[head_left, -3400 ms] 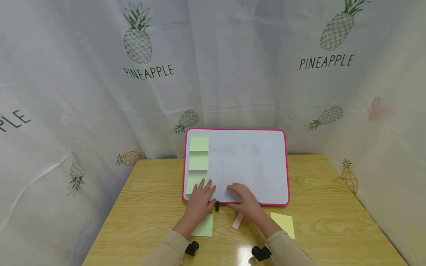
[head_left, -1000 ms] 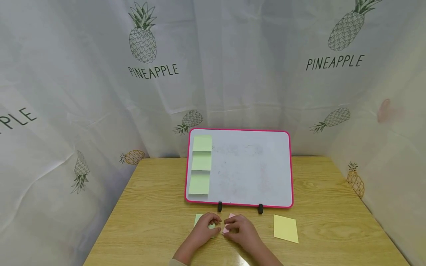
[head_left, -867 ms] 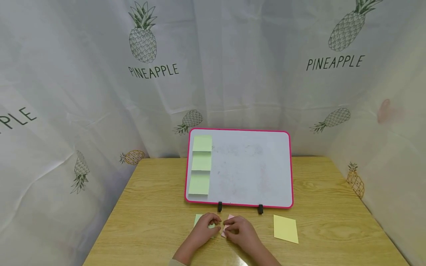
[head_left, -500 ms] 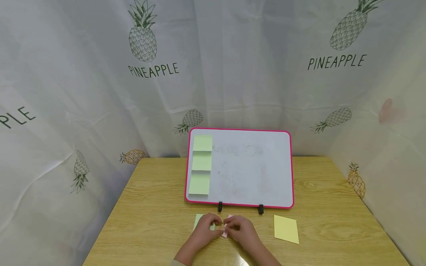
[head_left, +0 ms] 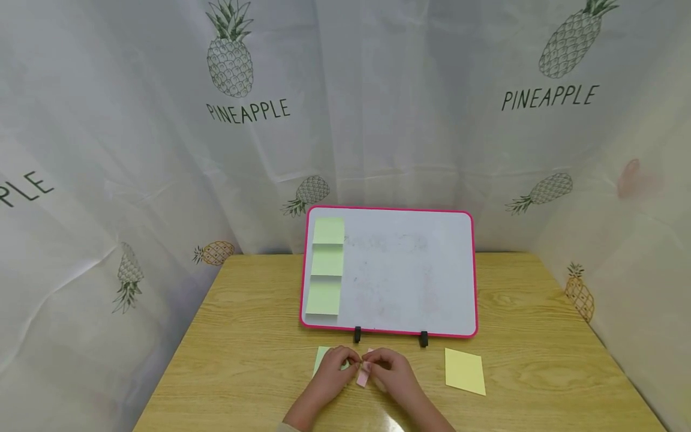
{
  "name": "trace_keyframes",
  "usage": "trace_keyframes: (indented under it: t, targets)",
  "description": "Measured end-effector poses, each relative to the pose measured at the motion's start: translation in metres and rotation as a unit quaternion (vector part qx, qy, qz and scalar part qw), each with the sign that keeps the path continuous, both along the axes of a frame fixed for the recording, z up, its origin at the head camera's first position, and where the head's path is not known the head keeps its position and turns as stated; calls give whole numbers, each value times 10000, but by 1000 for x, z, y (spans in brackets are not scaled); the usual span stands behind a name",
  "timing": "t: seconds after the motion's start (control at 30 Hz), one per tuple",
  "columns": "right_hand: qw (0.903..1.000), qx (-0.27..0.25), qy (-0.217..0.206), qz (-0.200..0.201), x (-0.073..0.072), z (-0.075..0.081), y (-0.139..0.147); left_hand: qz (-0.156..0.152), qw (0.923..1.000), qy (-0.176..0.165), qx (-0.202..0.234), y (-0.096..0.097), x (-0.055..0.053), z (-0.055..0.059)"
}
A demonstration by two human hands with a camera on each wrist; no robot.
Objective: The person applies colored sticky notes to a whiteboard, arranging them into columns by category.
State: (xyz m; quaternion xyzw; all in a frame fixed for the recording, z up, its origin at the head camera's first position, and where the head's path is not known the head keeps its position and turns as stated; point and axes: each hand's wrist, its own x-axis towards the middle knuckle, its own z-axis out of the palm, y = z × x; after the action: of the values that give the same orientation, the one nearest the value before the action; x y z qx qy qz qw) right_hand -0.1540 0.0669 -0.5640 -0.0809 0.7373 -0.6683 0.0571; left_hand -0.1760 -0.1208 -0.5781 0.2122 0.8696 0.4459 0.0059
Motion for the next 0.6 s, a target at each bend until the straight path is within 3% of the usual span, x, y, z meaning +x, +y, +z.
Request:
trace_keyframes:
  t: [0.6]
  targets:
    - [9994,-50,-153,-296,-4,-4,-4,101,9997,-148,-169,1,2,-2]
